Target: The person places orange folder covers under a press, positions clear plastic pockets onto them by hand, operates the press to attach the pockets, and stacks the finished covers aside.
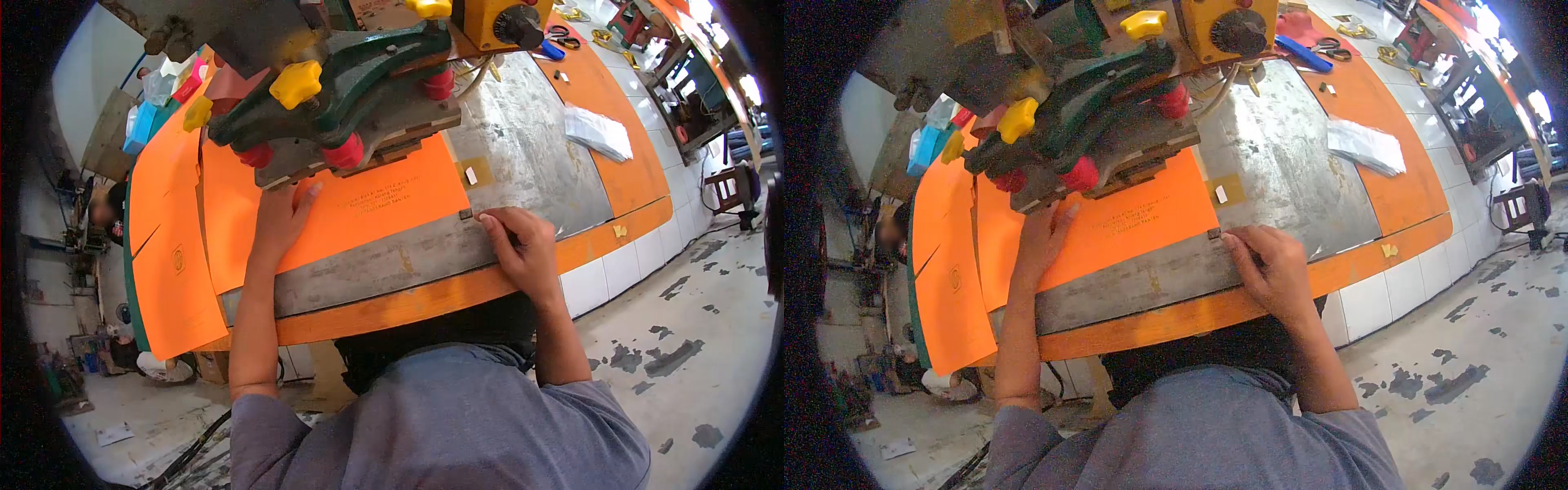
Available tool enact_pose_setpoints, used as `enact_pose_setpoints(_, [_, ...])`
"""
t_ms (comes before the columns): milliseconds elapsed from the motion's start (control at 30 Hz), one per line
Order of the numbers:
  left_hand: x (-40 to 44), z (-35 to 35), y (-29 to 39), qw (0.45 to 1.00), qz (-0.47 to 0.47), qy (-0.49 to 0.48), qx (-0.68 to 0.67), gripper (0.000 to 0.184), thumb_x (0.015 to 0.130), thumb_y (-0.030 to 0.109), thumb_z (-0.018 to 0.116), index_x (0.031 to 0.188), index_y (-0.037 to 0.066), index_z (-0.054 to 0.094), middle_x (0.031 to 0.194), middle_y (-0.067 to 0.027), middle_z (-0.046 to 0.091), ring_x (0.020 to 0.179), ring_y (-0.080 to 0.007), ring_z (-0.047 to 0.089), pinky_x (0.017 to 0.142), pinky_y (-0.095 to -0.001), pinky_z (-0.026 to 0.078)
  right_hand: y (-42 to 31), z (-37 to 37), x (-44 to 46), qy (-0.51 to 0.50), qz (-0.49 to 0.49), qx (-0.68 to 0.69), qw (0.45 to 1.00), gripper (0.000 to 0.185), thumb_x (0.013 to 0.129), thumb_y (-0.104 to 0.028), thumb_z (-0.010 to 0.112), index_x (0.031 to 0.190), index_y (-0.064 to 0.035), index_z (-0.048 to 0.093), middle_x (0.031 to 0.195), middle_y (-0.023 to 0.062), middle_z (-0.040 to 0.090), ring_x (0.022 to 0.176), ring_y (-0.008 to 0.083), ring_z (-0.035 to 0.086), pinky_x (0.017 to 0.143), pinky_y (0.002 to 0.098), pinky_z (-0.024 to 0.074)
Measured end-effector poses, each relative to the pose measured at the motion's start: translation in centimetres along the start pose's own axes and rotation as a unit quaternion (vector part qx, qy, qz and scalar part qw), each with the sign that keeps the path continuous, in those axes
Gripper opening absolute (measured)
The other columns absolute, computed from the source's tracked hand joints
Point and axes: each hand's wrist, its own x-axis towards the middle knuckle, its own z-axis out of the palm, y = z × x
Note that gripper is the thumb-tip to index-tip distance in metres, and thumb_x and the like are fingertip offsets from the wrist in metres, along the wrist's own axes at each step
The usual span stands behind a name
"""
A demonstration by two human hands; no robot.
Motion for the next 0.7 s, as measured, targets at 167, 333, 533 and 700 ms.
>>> enact_pose_setpoints(167, [0.4,-0.5,0.5,0.999,-0.033,-0.039,-0.014,0.051,0.110,0.045,0.061,0.137,0.003,0.065,0.128,-0.0233,0.070,0.121,-0.0450,0.064,0.101,-0.0532,0.050,-0.4,0.0,0.1,-0.004,0.003,-0.003,1.000,0.016,0.102,-0.017,0.073,0.102,-0.0015,0.079,0.084,0.0182,0.074,0.072,0.0338,0.071,0.069,0.0419,0.0546])
enact_pose_setpoints(333, [0.4,-0.3,0.7,1.000,-0.004,-0.012,0.013,0.052,0.110,0.046,0.061,0.137,0.002,0.065,0.128,-0.0239,0.071,0.121,-0.0454,0.065,0.101,-0.0538,0.050,-0.2,0.1,0.1,-0.002,-0.007,-0.015,1.000,0.016,0.102,-0.017,0.073,0.102,-0.0022,0.079,0.086,0.0175,0.075,0.073,0.0338,0.071,0.069,0.0418,0.0549])
enact_pose_setpoints(533, [0.6,0.0,0.4,0.999,-0.030,-0.033,-0.021,0.051,0.111,0.045,0.060,0.140,0.003,0.064,0.138,-0.0231,0.067,0.132,-0.0462,0.059,0.110,-0.0533,0.046,-0.4,0.0,0.1,-0.007,-0.007,-0.005,1.000,0.016,0.102,-0.017,0.073,0.103,-0.0021,0.079,0.086,0.0177,0.075,0.076,0.0347,0.072,0.071,0.0422,0.0553])
enact_pose_setpoints(700, [0.7,0.4,-0.3,1.000,0.011,-0.021,-0.013,0.052,0.110,0.043,0.061,0.146,0.005,0.061,0.138,-0.0213,0.067,0.126,-0.0435,0.062,0.106,-0.0515,0.048,0.0,0.2,0.1,0.004,-0.019,-0.001,1.000,0.016,0.102,-0.016,0.073,0.103,-0.0012,0.079,0.086,0.0180,0.075,0.073,0.0357,0.071,0.070,0.0427,0.0552])
